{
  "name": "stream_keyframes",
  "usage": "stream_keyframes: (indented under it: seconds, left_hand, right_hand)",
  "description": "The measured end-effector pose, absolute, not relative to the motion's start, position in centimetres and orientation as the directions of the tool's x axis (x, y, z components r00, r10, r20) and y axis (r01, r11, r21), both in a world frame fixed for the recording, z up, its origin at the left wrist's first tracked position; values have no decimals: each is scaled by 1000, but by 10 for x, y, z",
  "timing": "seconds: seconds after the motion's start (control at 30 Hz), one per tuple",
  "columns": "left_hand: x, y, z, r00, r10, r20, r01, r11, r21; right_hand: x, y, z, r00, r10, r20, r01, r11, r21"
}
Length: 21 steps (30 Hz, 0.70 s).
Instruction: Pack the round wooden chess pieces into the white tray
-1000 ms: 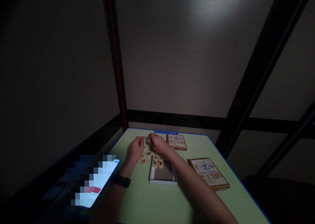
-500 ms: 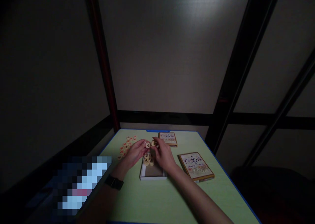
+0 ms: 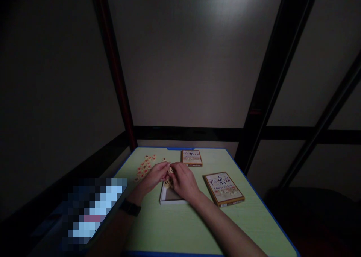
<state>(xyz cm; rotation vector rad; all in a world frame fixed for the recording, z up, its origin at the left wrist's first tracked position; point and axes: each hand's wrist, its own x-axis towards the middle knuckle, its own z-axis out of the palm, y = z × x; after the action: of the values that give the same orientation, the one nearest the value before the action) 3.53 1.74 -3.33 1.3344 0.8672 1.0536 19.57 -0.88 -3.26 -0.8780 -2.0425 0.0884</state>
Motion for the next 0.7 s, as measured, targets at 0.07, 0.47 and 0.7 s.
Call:
stream_keyframes:
  seconds: [0.07, 0.47, 0.7]
  left_hand:
    - [36, 16, -32, 319, 943, 93, -100, -64, 993]
    - [21, 31, -34, 40, 989, 145, 12, -146, 989]
    - [20, 37, -48, -54, 982, 184, 304, -159, 939]
  right_hand:
    - [196, -9, -32, -384, 622, 683, 570, 741, -355]
    - [201, -25, -14, -669, 643, 373, 569, 766, -300]
    - [190, -30, -26, -795, 559, 235, 542, 829, -138]
